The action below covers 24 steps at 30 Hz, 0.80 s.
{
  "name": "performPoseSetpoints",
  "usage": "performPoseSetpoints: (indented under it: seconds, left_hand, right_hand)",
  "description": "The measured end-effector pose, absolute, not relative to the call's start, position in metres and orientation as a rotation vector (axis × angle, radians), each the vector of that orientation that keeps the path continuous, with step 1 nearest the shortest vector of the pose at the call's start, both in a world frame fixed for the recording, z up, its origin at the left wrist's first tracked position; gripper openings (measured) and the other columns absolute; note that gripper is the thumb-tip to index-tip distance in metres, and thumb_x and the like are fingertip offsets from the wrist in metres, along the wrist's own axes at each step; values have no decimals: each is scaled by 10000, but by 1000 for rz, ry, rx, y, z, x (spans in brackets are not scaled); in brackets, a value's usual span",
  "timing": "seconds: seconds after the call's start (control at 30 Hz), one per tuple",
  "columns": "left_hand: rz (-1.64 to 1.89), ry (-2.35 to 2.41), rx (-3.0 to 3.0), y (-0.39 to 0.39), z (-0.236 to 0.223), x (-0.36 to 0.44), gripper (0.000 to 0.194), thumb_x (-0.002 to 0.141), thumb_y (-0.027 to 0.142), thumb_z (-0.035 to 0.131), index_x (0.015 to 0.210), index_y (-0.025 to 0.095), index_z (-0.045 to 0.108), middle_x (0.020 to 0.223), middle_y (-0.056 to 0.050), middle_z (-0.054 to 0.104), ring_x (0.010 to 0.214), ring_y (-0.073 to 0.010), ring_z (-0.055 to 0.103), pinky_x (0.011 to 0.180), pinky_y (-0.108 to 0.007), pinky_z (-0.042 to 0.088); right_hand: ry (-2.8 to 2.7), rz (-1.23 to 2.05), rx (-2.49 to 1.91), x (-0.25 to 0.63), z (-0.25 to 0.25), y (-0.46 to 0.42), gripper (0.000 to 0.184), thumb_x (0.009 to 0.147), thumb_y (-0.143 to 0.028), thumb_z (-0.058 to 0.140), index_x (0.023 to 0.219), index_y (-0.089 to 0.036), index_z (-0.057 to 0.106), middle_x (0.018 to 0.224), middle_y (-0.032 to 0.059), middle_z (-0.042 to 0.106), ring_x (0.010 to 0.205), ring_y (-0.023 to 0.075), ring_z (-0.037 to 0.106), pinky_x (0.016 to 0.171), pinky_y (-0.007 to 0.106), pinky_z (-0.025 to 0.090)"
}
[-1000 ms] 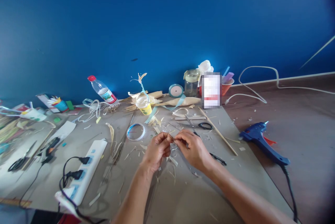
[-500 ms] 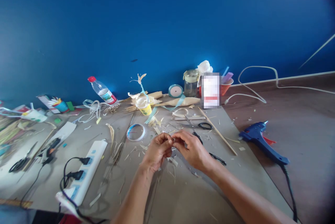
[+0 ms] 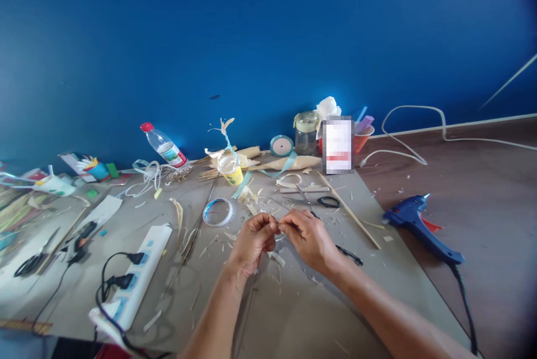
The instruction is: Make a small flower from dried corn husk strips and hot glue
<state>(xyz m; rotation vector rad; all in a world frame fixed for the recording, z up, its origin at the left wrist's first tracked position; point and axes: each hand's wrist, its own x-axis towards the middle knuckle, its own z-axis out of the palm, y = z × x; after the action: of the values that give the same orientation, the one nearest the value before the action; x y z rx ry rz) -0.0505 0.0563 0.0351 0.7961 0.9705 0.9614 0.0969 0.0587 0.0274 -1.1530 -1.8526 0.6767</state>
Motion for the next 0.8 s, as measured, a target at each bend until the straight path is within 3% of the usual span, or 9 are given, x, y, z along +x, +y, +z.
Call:
performPoseSetpoints:
  seconds: [0.23, 0.53, 0.8]
  left_hand:
    - [1021, 1127, 1082, 54, 27, -48, 303, 753, 426, 598, 653, 176, 459, 486, 79, 342, 429, -49, 299, 445, -187, 239]
    - [926, 1210, 1307, 53, 30, -50, 327, 841, 458, 448, 668, 184, 409, 517, 73, 333, 472, -72, 307, 488, -203, 272]
    - [1001, 1339, 1561, 49, 32, -46, 338, 891, 416, 362, 643, 190, 407, 568, 40, 416, 544, -100, 375, 554, -230, 306]
  right_hand:
    - [-1896, 659, -1172, 94, 24, 58, 195, 845, -226, 478, 670, -210, 564, 627, 7, 590, 618, 148, 519, 654, 273, 352]
    - [-1744, 1027, -1133, 90, 21, 56, 298, 882, -288, 401, 605, -188, 445, 576, -27, 451, 545, 104, 410, 515, 218, 311]
    - [-1684, 1123, -1148, 89, 22, 55, 300, 876, -325, 389, 612, -192, 441, 569, -27, 451, 554, 110, 416, 540, 225, 324]
